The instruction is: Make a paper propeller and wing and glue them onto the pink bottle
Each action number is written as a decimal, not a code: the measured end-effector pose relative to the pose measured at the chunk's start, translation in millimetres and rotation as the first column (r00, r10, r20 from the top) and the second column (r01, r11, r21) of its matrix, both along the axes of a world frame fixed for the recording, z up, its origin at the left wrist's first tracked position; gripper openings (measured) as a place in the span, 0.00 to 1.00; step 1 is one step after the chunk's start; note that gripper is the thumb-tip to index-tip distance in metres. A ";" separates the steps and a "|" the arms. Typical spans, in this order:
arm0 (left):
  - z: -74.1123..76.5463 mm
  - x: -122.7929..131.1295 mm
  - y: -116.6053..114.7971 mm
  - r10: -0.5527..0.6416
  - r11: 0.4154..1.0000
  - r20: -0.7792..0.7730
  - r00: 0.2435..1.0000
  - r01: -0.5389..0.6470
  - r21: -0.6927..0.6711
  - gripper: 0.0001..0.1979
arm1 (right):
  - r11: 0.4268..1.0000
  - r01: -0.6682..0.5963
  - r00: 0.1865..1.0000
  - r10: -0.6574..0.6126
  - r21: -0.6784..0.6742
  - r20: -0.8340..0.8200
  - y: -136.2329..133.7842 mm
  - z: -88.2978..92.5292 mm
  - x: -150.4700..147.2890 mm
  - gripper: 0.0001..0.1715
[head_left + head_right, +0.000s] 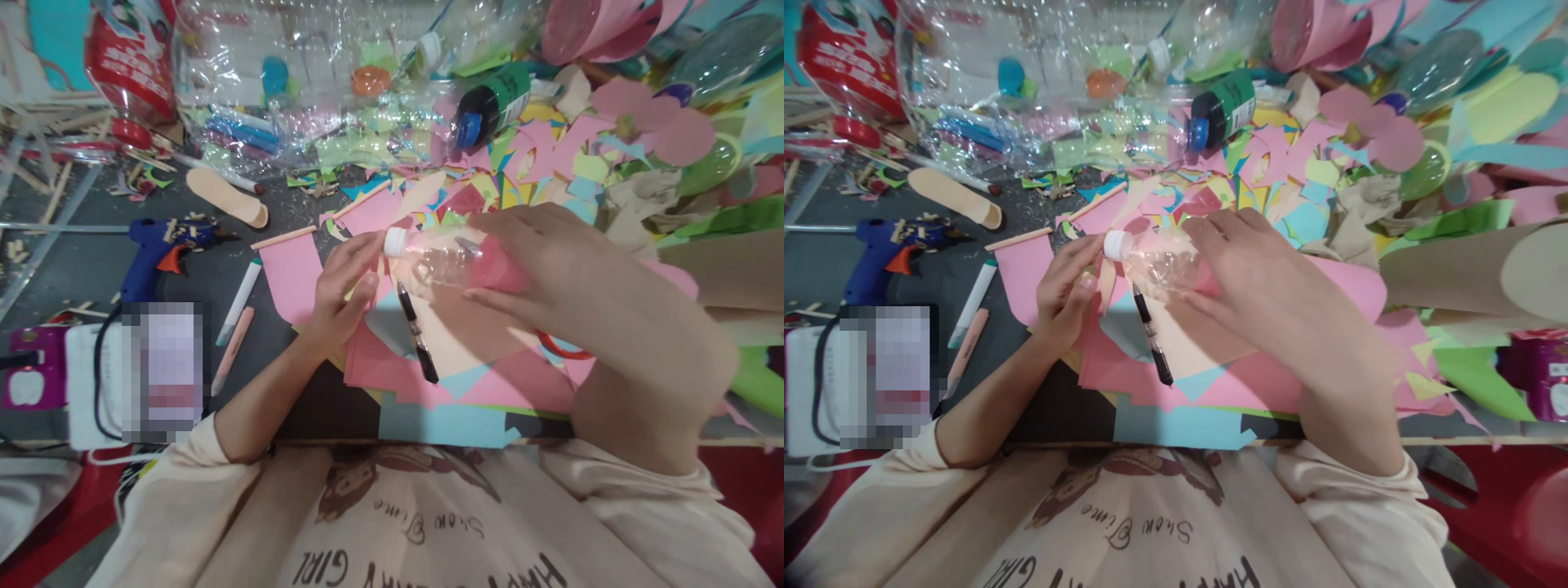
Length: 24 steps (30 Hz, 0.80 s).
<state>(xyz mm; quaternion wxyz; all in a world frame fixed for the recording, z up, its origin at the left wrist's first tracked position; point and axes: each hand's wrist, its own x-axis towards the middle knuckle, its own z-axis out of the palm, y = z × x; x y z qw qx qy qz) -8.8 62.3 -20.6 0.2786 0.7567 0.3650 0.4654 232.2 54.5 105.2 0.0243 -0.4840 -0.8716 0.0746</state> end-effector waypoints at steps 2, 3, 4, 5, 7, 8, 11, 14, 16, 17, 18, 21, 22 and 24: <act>-0.2 -0.4 0.0 0.017 1.000 -0.013 1.000 -0.017 0.009 0.22 | 1.000 0.001 1.000 -0.002 -0.010 -0.015 0.0 -1.0 0.1 0.28; -0.6 -0.6 0.0 0.017 1.000 -0.021 1.000 -0.017 0.015 0.23 | 1.000 0.006 1.000 -0.007 -0.014 -0.020 0.0 -1.3 0.0 0.28; -1.2 -1.0 0.0 0.011 1.000 -0.030 0.999 -0.011 0.019 0.23 | 1.000 0.012 1.000 -0.013 -0.022 -0.027 0.0 -1.4 -0.2 0.28; -2.2 -1.3 0.1 0.003 1.000 -0.040 0.999 -0.002 0.023 0.24 | 0.999 0.022 0.999 -0.023 -0.032 -0.033 0.1 -1.2 -0.5 0.28; -5.0 -1.8 0.2 -0.007 0.999 -0.061 0.998 0.009 0.032 0.26 | 0.997 0.043 0.998 -0.046 -0.062 -0.048 0.7 -0.1 -1.4 0.27; -6.6 -2.0 0.3 -0.002 0.999 -0.068 0.998 0.005 0.040 0.26 | 0.996 0.052 0.997 -0.057 -0.077 -0.059 1.1 0.6 -1.9 0.28; -10.2 -1.5 -0.2 0.017 0.998 -0.077 0.997 -0.013 0.061 0.28 | 0.990 0.064 0.994 -0.075 -0.126 -0.083 2.9 2.1 -2.6 0.28; -10.1 0.3 -1.5 0.024 0.999 -0.021 0.999 -0.024 0.036 0.28 | 0.989 0.060 0.991 -0.076 -0.135 -0.112 4.5 1.7 -1.8 0.31; -8.1 1.1 -2.0 0.022 1.000 0.028 0.999 -0.022 0.016 0.27 | 0.991 0.058 0.990 -0.072 -0.118 -0.123 5.2 0.8 -0.8 0.31; -7.0 1.1 -2.1 0.024 1.000 0.036 0.999 -0.024 0.014 0.26 | 0.993 0.056 0.990 -0.069 -0.105 -0.125 5.4 0.4 -0.4 0.31; -5.9 0.9 -2.0 0.027 0.999 0.030 0.999 -0.027 0.018 0.25 | 0.994 0.054 0.990 -0.066 -0.093 -0.124 5.6 0.1 -0.1 0.31; -3.8 -0.5 -2.0 0.038 0.998 0.002 0.999 -0.038 0.044 0.26 | 0.996 0.056 0.992 -0.063 -0.065 -0.109 5.7 -0.1 -0.2 0.29; -3.6 -0.9 -2.3 0.032 0.999 0.000 0.999 -0.032 0.039 0.26 | 0.996 0.060 0.993 -0.065 -0.060 -0.099 5.7 0.0 -0.5 0.28; -3.6 -1.4 -3.6 0.024 1.000 0.011 1.000 -0.024 0.007 0.26 | 0.997 0.065 0.995 -0.069 -0.051 -0.078 5.6 0.3 -1.3 0.27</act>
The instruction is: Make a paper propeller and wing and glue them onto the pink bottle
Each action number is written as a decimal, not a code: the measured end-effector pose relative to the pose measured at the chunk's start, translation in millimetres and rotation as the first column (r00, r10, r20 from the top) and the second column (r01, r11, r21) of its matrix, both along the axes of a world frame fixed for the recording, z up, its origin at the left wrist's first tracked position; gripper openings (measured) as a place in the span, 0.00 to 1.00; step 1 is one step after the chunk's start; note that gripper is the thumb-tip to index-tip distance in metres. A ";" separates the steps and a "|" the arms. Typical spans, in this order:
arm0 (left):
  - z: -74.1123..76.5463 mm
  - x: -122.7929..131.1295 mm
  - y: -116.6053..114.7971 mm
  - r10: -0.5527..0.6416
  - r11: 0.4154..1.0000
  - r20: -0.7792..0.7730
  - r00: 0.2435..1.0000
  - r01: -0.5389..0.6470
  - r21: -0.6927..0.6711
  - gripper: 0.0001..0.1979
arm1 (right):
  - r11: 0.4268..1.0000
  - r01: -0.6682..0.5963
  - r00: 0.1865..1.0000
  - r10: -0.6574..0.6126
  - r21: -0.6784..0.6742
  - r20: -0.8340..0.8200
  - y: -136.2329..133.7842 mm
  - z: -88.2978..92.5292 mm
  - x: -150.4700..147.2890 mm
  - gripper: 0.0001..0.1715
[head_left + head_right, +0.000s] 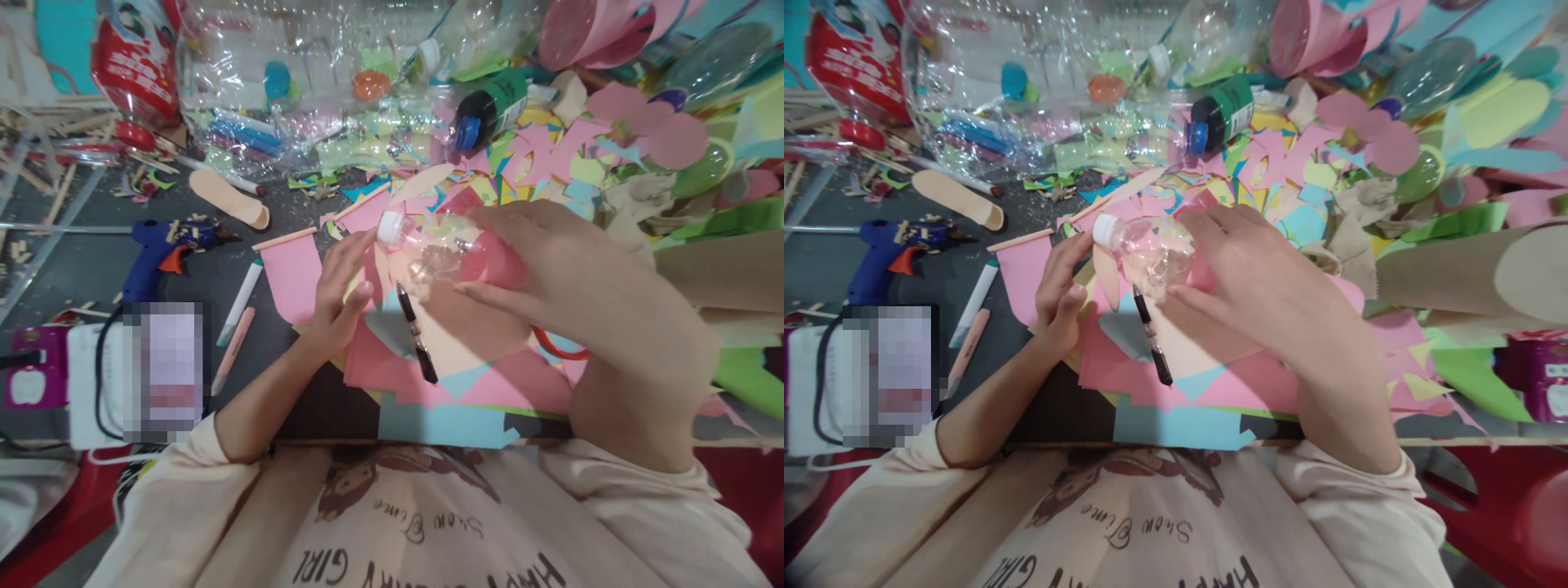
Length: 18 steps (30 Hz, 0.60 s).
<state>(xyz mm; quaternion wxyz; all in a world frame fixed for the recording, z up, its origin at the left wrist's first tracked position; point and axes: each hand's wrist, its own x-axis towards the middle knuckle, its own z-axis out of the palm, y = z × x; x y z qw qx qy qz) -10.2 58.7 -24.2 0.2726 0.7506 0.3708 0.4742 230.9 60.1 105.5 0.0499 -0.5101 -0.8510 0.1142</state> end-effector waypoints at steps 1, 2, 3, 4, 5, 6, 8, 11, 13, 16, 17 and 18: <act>-0.3 0.0 -0.8 0.000 1.000 0.008 1.000 0.001 -0.024 0.26 | 1.000 0.001 1.000 -0.001 0.002 0.008 -0.1 0.3 -0.4 0.27; -0.9 0.1 -1.5 0.002 0.999 0.017 1.000 -0.001 -0.047 0.26 | 1.000 0.003 1.000 -0.003 0.003 0.014 -0.2 0.6 -0.9 0.27; -1.6 0.2 -2.0 0.007 0.998 0.029 1.000 -0.005 -0.066 0.26 | 1.000 0.005 1.000 -0.005 0.003 0.017 -0.3 1.1 -1.5 0.28; -2.4 0.4 -2.3 0.011 0.996 0.040 0.999 -0.008 -0.086 0.26 | 1.000 0.007 1.000 -0.007 0.000 0.019 -0.4 1.7 -2.1 0.27; -3.3 0.7 -2.4 0.015 0.994 0.052 0.999 -0.010 -0.108 0.27 | 1.000 0.009 1.000 -0.009 -0.003 0.020 -0.4 2.3 -2.9 0.27; -4.3 0.9 -2.2 0.018 0.992 0.067 0.998 -0.010 -0.126 0.27 | 1.000 0.013 1.000 -0.013 -0.011 0.022 -0.5 3.0 -3.7 0.27; -6.2 1.5 -1.6 0.026 0.987 0.104 0.994 -0.009 -0.159 0.27 | 0.999 0.016 0.999 -0.015 -0.031 0.028 -0.4 3.9 -5.3 0.27; -8.7 2.2 -0.9 0.032 0.982 0.147 0.989 -0.004 -0.189 0.26 | 0.999 0.021 0.999 -0.020 -0.047 0.033 0.3 3.2 -6.5 0.28; -10.3 2.6 -1.0 0.028 0.980 0.161 0.987 0.004 -0.197 0.26 | 0.999 0.026 0.999 -0.025 -0.046 0.034 0.8 1.7 -6.0 0.29; -11.7 3.3 -0.8 0.038 0.978 0.152 0.988 -0.006 -0.208 0.26 | 0.999 0.027 0.999 -0.026 -0.027 0.025 0.6 -0.7 -5.1 0.28; -11.7 3.6 -0.4 0.049 0.977 0.141 0.989 -0.018 -0.210 0.27 | 1.000 0.023 1.000 -0.023 -0.015 0.014 0.0 -1.4 -5.2 0.27; -11.4 3.9 0.2 0.058 0.978 0.128 0.990 -0.030 -0.208 0.28 | 1.000 0.016 1.000 -0.016 -0.008 0.002 -0.8 -2.1 -5.8 0.26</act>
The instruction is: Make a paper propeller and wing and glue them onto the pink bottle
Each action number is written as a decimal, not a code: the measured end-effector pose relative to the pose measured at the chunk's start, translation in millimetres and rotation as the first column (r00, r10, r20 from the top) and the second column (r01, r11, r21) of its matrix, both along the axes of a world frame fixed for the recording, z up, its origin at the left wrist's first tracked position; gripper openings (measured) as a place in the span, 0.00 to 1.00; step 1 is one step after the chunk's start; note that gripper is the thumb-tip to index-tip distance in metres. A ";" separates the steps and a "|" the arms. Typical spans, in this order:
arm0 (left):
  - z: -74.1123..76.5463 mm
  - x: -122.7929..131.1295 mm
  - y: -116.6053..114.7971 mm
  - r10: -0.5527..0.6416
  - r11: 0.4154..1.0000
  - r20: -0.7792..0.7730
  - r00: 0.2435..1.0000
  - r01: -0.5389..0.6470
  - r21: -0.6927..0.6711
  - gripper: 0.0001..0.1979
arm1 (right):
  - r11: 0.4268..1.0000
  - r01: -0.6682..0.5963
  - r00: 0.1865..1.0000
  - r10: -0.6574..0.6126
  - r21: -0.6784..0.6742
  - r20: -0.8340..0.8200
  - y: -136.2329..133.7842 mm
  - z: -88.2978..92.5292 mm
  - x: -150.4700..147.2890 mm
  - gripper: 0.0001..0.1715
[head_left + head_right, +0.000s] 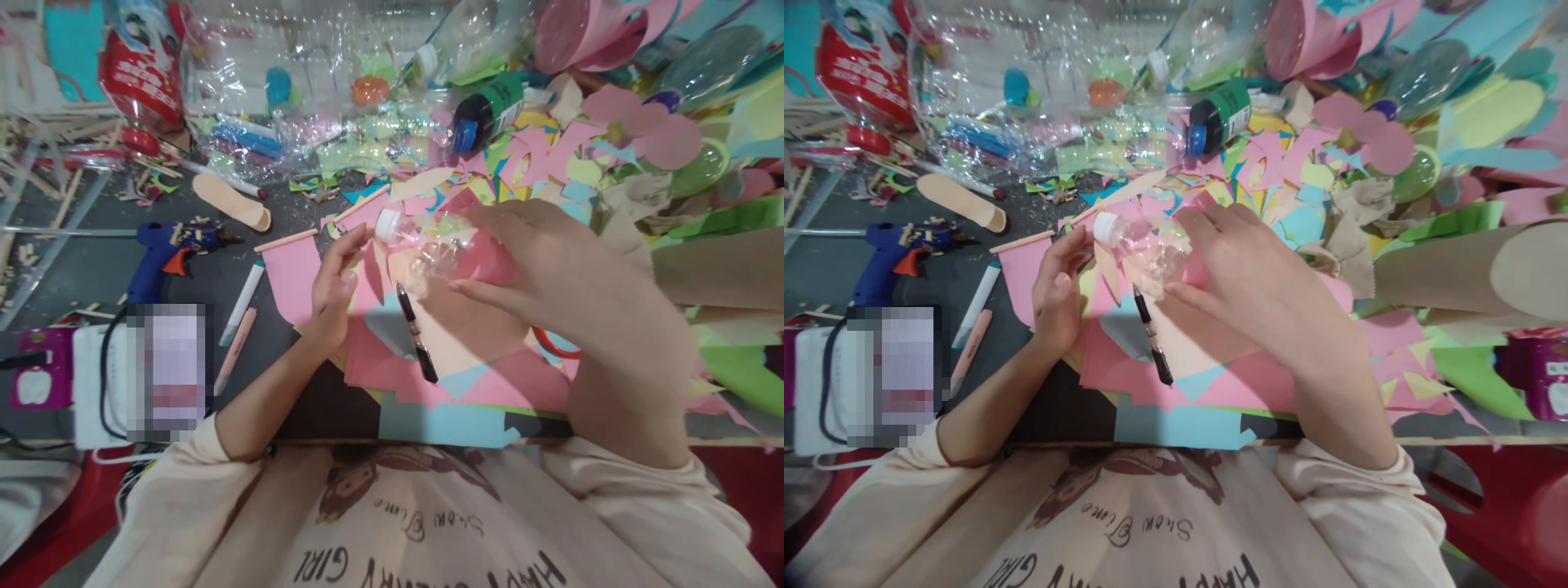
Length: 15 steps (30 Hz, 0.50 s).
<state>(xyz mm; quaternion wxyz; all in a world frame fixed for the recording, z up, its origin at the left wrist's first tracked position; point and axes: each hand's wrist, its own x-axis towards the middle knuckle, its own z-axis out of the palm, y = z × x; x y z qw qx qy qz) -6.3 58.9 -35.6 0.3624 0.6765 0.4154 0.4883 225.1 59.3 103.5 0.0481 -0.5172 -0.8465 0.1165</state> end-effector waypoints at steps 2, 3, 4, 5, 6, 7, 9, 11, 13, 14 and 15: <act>1.7 0.8 1.5 0.001 1.000 -0.031 1.000 -0.001 0.004 0.31 | 1.000 -0.020 1.000 0.020 0.001 -0.020 -2.0 -1.4 -2.3 0.25; 2.9 1.3 2.3 -0.010 1.000 -0.046 0.999 0.011 0.006 0.32 | 1.000 -0.029 0.999 0.029 -0.005 -0.026 -3.1 -2.2 -3.8 0.25; 4.1 1.9 2.9 -0.025 1.000 -0.060 0.998 0.025 0.008 0.34 | 0.999 -0.038 0.999 0.038 -0.011 -0.031 -4.0 -2.9 -5.2 0.25; 5.2 2.5 3.4 -0.039 0.999 -0.071 0.997 0.039 0.009 0.35 | 0.999 -0.046 0.998 0.045 -0.016 -0.037 -4.8 -3.6 -6.6 0.25; 6.0 3.1 3.7 -0.049 0.999 -0.080 0.996 0.050 0.012 0.36 | 0.998 -0.053 0.998 0.052 -0.019 -0.043 -5.4 -4.2 -7.6 0.25; 6.5 3.7 3.8 -0.055 0.998 -0.088 0.995 0.057 0.017 0.37 | 0.998 -0.058 0.997 0.057 -0.018 -0.049 -5.7 -4.5 -8.4 0.24; 6.2 4.5 3.5 -0.058 0.998 -0.095 0.994 0.061 0.025 0.39 | 0.998 -0.067 0.996 0.066 -0.014 -0.056 -5.6 -4.1 -9.1 0.23; 5.1 4.7 3.0 -0.057 0.998 -0.087 0.995 0.060 0.028 0.40 | 0.997 -0.075 0.996 0.075 -0.012 -0.054 -5.0 -2.7 -9.2 0.22; 4.2 4.2 2.6 -0.060 0.998 -0.078 0.995 0.063 0.028 0.40 | 0.997 -0.079 0.996 0.079 -0.011 -0.045 -4.2 -0.9 -9.4 0.21; 4.1 4.0 2.4 -0.063 0.998 -0.076 0.995 0.065 0.024 0.40 | 0.997 -0.081 0.996 0.081 -0.010 -0.038 -3.8 -0.2 -9.6 0.20; 4.4 3.9 2.4 -0.067 0.997 -0.074 0.995 0.069 0.017 0.39 | 0.996 -0.084 0.996 0.084 -0.009 -0.029 -3.3 0.2 -9.9 0.18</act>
